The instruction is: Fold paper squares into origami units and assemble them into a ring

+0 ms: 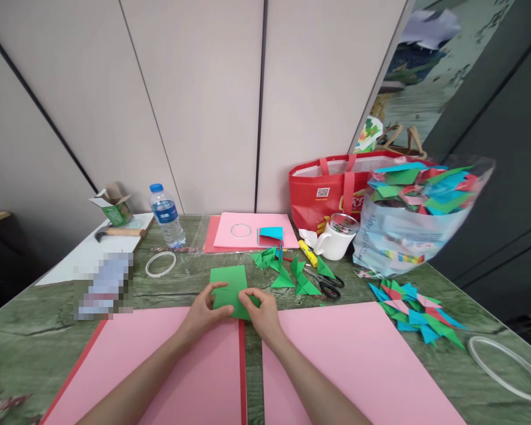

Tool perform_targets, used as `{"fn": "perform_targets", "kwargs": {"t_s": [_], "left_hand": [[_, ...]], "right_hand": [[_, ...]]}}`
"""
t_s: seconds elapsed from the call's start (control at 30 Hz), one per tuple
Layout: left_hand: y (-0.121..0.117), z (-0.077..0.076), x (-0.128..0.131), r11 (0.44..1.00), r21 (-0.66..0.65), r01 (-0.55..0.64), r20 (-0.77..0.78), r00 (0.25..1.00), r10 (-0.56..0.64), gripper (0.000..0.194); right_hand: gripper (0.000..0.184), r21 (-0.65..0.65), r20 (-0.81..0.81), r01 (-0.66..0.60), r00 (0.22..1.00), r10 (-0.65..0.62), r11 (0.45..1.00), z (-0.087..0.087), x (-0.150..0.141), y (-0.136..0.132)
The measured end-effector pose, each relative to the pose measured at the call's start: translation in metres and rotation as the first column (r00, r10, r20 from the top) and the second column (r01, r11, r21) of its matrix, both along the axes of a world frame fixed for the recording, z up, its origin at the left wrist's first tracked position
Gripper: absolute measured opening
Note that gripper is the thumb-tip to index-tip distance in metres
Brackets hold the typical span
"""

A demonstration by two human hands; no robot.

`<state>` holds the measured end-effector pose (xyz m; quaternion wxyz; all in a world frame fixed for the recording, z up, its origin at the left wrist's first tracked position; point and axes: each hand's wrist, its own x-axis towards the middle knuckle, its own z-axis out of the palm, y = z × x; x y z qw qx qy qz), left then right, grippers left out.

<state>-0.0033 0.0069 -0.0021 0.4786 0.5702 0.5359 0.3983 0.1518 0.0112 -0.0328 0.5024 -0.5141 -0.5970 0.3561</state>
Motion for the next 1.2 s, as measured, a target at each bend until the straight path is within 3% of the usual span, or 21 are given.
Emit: {"fn": "perform_targets", "kwargs": {"t_s": [0.13, 0.3, 0.47, 0.67, 1.03, 1.2], "left_hand": [[-0.005, -0.005, 0.004, 0.978, -0.152, 0.14, 0.187, 0.976, -0.111, 0.032], [-0.007, -0.011, 0.006, 0.958, -0.256, 0.133, 0.359, 0.933, -0.034, 0.028], [-0.007, -0.005, 0.005, 0.962, -0.248, 0.116, 0.349, 0.937, -0.023, 0.029], [-0.005, 0.001, 0.0, 0.949, -0.251, 0.188, 0.36, 0.929, -0.089, 0.033], [-0.002, -0.004, 0.0, 0.957, -0.231, 0.177, 0.375, 0.923, -0.08, 0.034], [-0.001, 0.0, -0.002, 0.945, -0.235, 0.228, 0.358, 0.924, -0.134, 0.034]], "right_hand": [[0.023, 0.002, -0.013, 0.037, 0.999, -0.037, 0.999, 0.002, 0.0, -0.001], [0.02, 0.021, -0.008, 0.045, 0.999, -0.045, 0.999, 0.004, -0.002, -0.003], [0.019, 0.042, -0.006, 0.042, 0.999, -0.042, 0.998, 0.007, -0.002, -0.004], [0.022, 0.057, 0.015, 0.037, 0.999, -0.038, 0.998, 0.007, 0.003, -0.003], [0.02, 0.051, 0.002, 0.056, 0.998, -0.057, 0.997, 0.005, 0.004, 0.0], [0.019, 0.042, 0.008, 0.075, 0.997, -0.075, 0.996, 0.005, 0.006, 0.001]]}}
